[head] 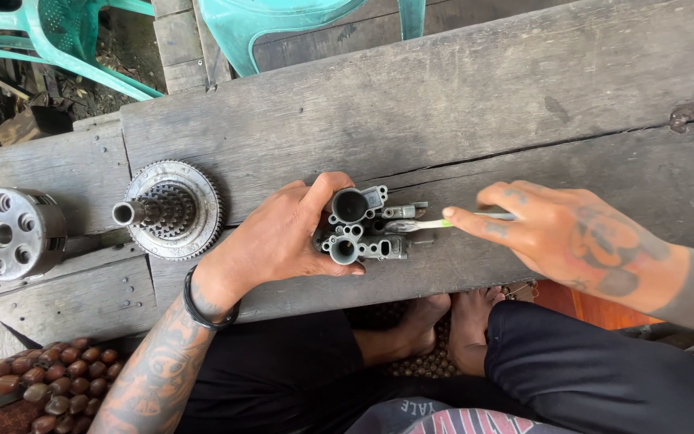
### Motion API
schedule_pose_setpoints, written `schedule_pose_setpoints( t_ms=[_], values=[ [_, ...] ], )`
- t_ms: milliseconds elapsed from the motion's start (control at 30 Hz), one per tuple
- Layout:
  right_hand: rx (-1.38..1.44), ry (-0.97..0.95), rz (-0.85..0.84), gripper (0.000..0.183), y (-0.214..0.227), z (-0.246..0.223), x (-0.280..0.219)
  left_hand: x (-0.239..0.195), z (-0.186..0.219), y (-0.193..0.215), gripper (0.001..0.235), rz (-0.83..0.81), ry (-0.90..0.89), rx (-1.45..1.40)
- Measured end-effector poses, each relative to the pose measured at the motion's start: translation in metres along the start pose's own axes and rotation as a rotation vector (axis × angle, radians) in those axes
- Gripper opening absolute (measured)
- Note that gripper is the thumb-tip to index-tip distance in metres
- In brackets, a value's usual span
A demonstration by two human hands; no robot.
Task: Cleaning a motorcycle carburetor body using a toothbrush on a wooden workbench.
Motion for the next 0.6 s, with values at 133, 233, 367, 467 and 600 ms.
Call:
schedule_pose_setpoints(
  t_ms=[133,233,367,467,600],
  values=[
    [0.007,-0.027,-0.072,0.081,0.007,-0.001,-0.009,0.0,0.001,0.0,0.087,-0.011,0.004,-0.027],
    [-0.012,-0.081,-0.016,0.068,0.005,0.008,-0.012,0.0,0.0,-0.002,0.089,-0.006,-0.018,-0.014],
    [0.034,0.084,0.051,0.068,0.0,-0.006,0.007,0.001,0.004,-0.001,0.092,0.067,-0.096,0.102],
    [0.065,0.084,0.125,0.064,-0.007,-0.005,0.012,-0.001,0.01,0.001,0.092,0.158,-0.196,0.199],
    [0.01,0.086,0.145,0.059,0.004,0.006,0.007,-0.005,0.015,0.003,0.086,0.247,-0.218,0.21]
  ],
)
Point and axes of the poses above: each hand's wrist, its own x-axis towards the middle knuckle, its own y-axis out of the back of the hand, z = x × y, the point moved 8 cm from there along x, towards the middle knuckle, and after that the axes turned 5 degrees about y, right-handed, at the moved point
